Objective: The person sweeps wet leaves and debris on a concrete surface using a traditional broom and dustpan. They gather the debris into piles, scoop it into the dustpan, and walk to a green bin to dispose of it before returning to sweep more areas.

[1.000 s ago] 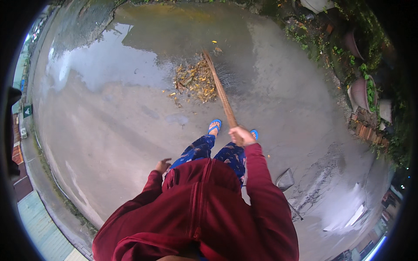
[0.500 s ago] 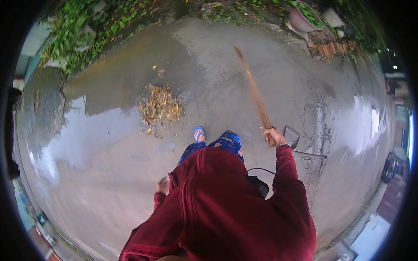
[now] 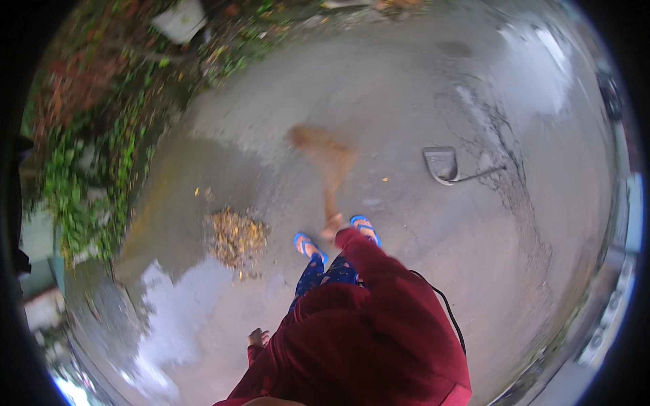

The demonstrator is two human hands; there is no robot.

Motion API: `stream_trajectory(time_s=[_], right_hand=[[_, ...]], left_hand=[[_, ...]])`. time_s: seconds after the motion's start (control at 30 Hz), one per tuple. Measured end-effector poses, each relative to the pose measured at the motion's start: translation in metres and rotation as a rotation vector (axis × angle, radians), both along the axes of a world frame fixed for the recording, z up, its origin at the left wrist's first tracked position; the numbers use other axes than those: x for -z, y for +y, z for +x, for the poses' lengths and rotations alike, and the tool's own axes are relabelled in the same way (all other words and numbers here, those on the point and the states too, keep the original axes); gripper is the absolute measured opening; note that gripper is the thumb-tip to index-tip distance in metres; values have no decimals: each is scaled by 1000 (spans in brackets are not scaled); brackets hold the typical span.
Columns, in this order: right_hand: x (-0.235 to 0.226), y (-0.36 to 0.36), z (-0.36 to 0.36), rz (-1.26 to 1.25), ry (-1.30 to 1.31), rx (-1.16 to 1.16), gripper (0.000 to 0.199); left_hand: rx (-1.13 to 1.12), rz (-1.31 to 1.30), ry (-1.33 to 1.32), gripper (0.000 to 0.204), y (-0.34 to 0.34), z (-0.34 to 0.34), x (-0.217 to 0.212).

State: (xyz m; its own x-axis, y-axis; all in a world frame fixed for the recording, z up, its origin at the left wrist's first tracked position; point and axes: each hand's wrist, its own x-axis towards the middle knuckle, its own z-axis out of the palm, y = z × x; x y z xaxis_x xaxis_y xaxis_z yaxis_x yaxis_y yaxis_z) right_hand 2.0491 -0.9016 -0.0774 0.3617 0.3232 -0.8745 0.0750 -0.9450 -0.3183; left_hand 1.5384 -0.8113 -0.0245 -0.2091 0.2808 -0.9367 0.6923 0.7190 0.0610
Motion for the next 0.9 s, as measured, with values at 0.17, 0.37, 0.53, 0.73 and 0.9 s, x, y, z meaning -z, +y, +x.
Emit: stream_trajectory(time_s=[0.17, 0.37, 0.53, 0.73, 0.9], right_hand=[[-80, -24, -18, 355, 809, 526, 15], [-139, -51, -11, 477, 1175, 95, 21], [-152, -108, 4, 649, 853, 420, 15], [-166, -263, 57, 491, 716, 760, 18], [-142, -361, 47, 273, 454, 879, 17]], left_hand=[[42, -125, -387, 72, 36, 237, -16], [-121, -122, -849, 54, -7, 398, -37], [-76, -86, -814, 38, -45, 419, -62], [174, -122, -735, 49, -85, 394, -59], [475, 41, -345, 46, -79, 278, -8]])
